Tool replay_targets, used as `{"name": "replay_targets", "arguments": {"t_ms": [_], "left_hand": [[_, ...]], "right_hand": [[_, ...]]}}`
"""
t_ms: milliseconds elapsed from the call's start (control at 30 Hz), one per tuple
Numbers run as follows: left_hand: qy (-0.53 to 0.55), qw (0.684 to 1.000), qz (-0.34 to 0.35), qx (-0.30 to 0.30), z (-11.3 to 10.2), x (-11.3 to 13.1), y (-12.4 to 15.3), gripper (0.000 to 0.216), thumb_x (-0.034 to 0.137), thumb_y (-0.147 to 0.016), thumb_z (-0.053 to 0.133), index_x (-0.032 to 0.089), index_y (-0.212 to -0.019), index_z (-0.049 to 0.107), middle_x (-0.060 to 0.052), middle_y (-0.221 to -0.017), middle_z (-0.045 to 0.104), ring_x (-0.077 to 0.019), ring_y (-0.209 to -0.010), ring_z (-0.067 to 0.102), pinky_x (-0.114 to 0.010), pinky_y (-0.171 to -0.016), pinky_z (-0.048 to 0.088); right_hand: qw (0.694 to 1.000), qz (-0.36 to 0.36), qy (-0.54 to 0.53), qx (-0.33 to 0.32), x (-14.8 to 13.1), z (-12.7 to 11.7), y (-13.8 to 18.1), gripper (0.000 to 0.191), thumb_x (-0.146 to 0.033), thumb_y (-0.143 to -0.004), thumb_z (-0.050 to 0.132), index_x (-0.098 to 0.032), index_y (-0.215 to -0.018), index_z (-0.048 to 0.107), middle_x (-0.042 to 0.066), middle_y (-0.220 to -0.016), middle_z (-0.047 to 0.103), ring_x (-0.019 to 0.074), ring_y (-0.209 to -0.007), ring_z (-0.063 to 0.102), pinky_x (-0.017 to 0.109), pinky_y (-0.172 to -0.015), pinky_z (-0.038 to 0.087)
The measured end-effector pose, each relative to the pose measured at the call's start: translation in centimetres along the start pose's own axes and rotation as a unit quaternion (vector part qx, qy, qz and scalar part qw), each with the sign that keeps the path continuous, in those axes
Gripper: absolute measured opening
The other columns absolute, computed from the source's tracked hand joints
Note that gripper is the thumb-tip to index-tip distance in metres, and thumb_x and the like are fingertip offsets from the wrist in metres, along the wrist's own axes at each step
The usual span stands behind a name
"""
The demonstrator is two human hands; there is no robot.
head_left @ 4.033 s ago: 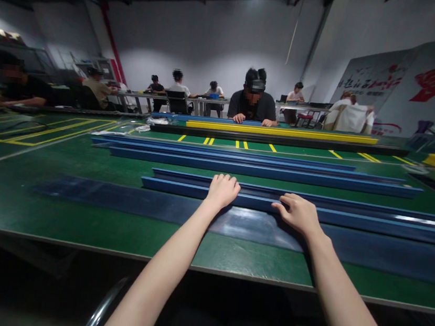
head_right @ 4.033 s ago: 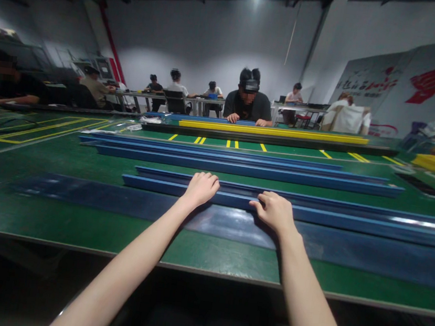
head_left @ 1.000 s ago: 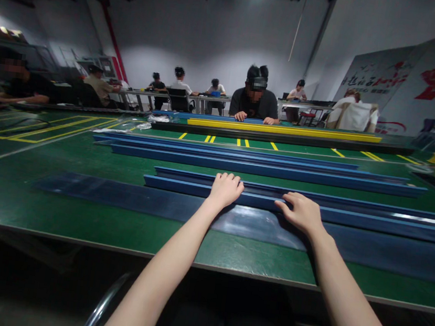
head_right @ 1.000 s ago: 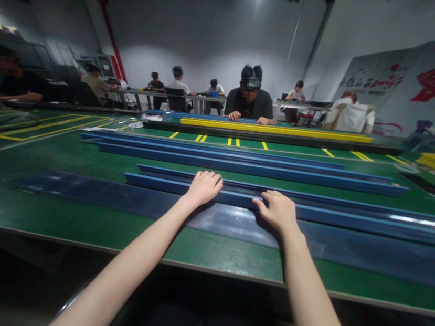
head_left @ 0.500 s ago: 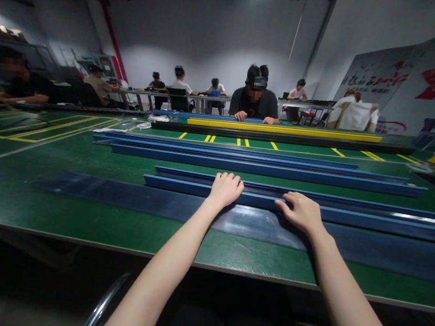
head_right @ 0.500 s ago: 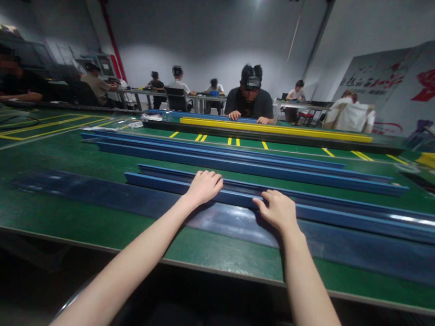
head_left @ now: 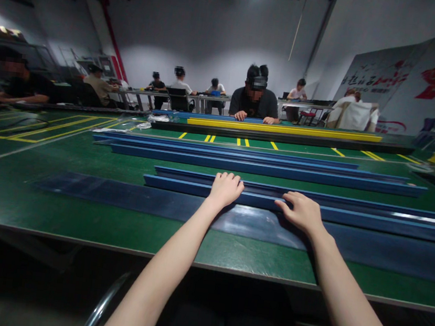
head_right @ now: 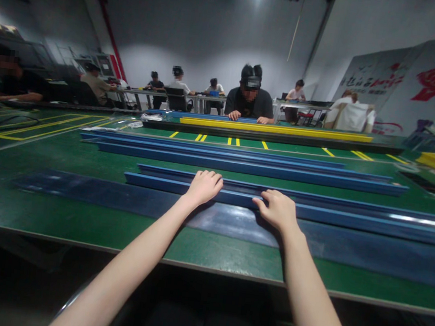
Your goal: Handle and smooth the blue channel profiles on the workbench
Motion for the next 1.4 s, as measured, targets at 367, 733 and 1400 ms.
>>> {"name": "replay_targets", "arguments": {"t_ms": [367, 733, 1400], "left_hand": [[0.002, 1.0, -0.003, -0.001, 0.03, 0.06, -0.03, 0.035, 0.029, -0.09, 0.028, 0.016, -0.093, 0.059, -0.01, -0.096, 0.062, -0.0226, -0.092, 0.053, -0.036, -0.079, 0.034], [0.011, 1.0, -0.006, -0.007, 0.05, 0.03, -0.07, 0.034, 0.029, -0.09, 0.028, 0.016, -0.095, 0.059, -0.01, -0.098, 0.062, -0.0222, -0.093, 0.053, -0.037, -0.081, 0.033], [-0.006, 1.0, -0.002, 0.004, 0.07, 0.04, 0.0, 0.034, 0.029, -0.089, 0.029, 0.016, -0.093, 0.059, -0.009, -0.096, 0.062, -0.0225, -0.092, 0.053, -0.036, -0.079, 0.034]], "right_hand": [[1.0, 0.003, -0.002, 0.001, -0.02, -0.08, -0.02, 0.039, -0.049, -0.082, 0.037, -0.021, -0.073, 0.063, 0.003, -0.082, 0.065, 0.0174, -0.08, 0.056, 0.025, -0.058, 0.031], [1.0, 0.004, 0.002, -0.001, -0.04, -0.07, -0.06, 0.04, -0.049, -0.082, 0.036, -0.021, -0.073, 0.063, 0.004, -0.082, 0.065, 0.0181, -0.081, 0.057, 0.025, -0.057, 0.031], [1.0, 0.003, 0.002, 0.0, -0.02, 0.0, 0.0, 0.04, -0.049, -0.083, 0.036, -0.021, -0.073, 0.063, 0.004, -0.083, 0.065, 0.0178, -0.08, 0.056, 0.025, -0.057, 0.031]]}}
Point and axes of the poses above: each hand's wrist, its own y-axis away from the middle knuckle, its own z-axis out of the palm, x = y × z, the point moved 1 cm from there along -y, towards the middle knuckle
